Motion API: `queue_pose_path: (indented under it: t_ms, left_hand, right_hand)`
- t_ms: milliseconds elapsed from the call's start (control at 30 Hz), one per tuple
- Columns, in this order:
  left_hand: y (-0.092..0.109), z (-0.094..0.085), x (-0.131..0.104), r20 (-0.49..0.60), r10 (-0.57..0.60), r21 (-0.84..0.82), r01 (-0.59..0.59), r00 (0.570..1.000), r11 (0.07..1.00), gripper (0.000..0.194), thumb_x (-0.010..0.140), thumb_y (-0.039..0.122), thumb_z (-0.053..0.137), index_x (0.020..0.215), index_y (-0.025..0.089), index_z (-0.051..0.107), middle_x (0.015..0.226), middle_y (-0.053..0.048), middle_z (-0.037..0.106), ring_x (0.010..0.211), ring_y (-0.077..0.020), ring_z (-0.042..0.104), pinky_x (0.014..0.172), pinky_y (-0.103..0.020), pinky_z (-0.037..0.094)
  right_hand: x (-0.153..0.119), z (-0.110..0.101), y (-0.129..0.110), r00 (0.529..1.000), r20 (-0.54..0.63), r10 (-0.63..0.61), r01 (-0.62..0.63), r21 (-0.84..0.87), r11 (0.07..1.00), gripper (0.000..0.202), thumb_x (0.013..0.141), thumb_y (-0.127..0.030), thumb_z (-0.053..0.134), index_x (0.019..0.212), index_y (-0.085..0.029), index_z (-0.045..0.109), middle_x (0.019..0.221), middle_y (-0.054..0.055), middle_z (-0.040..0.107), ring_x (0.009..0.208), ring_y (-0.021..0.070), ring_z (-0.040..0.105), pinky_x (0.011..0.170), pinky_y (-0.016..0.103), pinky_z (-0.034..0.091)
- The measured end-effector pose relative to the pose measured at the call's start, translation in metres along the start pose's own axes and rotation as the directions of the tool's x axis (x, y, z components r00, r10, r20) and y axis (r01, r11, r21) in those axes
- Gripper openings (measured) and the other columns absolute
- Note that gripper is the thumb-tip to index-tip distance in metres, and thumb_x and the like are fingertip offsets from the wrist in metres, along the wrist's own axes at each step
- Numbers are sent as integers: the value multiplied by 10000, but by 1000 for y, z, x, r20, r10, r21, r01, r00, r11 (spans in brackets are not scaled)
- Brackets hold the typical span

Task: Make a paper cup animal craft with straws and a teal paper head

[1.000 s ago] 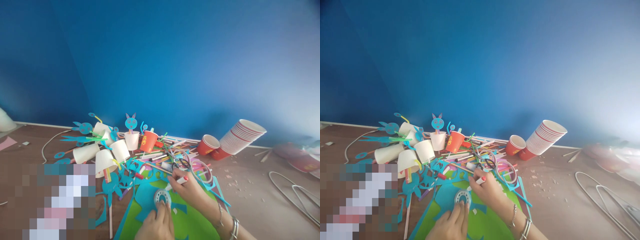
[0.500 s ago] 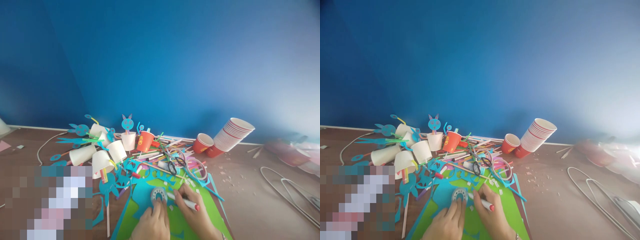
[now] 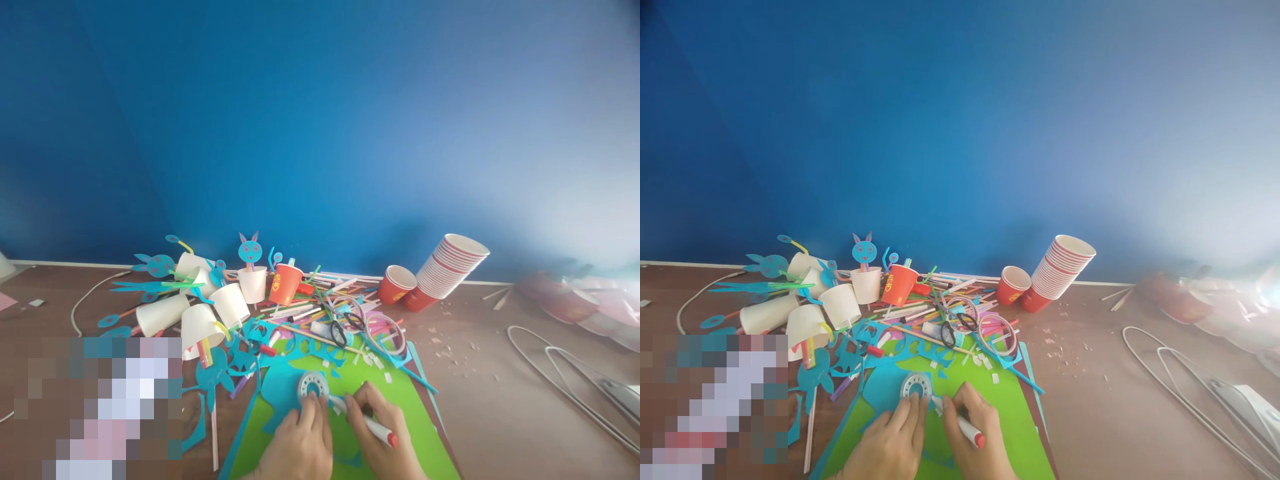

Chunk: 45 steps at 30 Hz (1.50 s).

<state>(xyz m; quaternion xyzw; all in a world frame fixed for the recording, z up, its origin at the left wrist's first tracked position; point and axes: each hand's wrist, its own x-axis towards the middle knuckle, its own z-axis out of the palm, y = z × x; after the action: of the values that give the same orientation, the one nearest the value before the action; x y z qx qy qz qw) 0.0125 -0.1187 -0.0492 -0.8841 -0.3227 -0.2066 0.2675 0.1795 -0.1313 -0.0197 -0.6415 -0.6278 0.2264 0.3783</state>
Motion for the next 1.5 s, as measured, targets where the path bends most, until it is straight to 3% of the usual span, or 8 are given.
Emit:
queue_pose_path:
  t_ms: [467,600,767,967,1067,1167,1267,1500]
  left_hand:
    - [-11,-6,4,62,52,-53,-49,997,997,293,833,174,548,1075,73,678,906,-123,674,828,-198,571,591,-277,410]
    - [-20,-10,12,133,47,-138,-29,990,990,263,808,205,613,1040,101,681,900,-92,643,809,-187,573,565,-258,443]
    - [-23,-13,16,236,8,-151,28,972,988,293,769,151,654,1059,105,653,997,-101,611,831,-191,571,587,-253,490]
    - [-25,-23,23,335,-27,-200,99,942,975,280,753,55,619,1018,137,652,984,-83,630,831,-204,608,626,-265,512]
    - [-33,-29,30,414,-20,-280,148,910,949,311,759,-12,539,1004,146,649,960,-76,639,881,-212,611,702,-274,510]
    - [-47,-35,37,548,-16,-402,280,836,872,400,746,-64,466,1037,157,629,1001,-73,640,943,-193,609,818,-266,483]
    - [-64,-38,44,656,-25,-504,462,755,730,288,792,43,520,1030,181,604,1091,-70,608,951,-184,611,833,-265,475]
    - [-84,-30,63,718,-20,-479,515,695,711,287,757,261,691,1011,144,621,1036,-92,643,1028,-264,572,874,-354,462]
  right_hand:
    - [-8,-2,-6,998,-47,-40,42,33,999,415,908,-466,478,583,-214,418,503,-38,457,450,104,398,420,207,349]
    - [-8,-15,-5,999,-18,-26,27,85,996,355,941,-423,440,697,-198,565,517,-18,545,436,122,488,434,214,399]
    - [0,-21,-12,968,48,-247,248,-17,969,181,892,-208,489,975,-227,649,862,69,689,794,219,648,721,309,520]
    - [15,0,-19,903,228,-364,389,-76,918,577,648,-25,502,1192,-216,526,1094,85,637,1015,260,572,896,411,475]
    - [21,9,-19,889,245,-388,414,-63,908,525,668,-25,498,1162,-201,520,1070,92,635,986,252,569,883,408,471]
    - [24,12,-17,880,263,-395,423,-57,905,462,712,-49,522,1152,-191,509,1066,101,629,988,257,562,889,424,462]
    - [24,12,-14,891,266,-368,395,-56,917,497,708,-52,558,1180,-185,481,1096,104,616,1011,261,553,915,440,449]
    - [21,14,-11,911,262,-319,345,-59,937,559,691,-37,578,1213,-191,447,1132,113,601,1040,270,551,920,436,454]
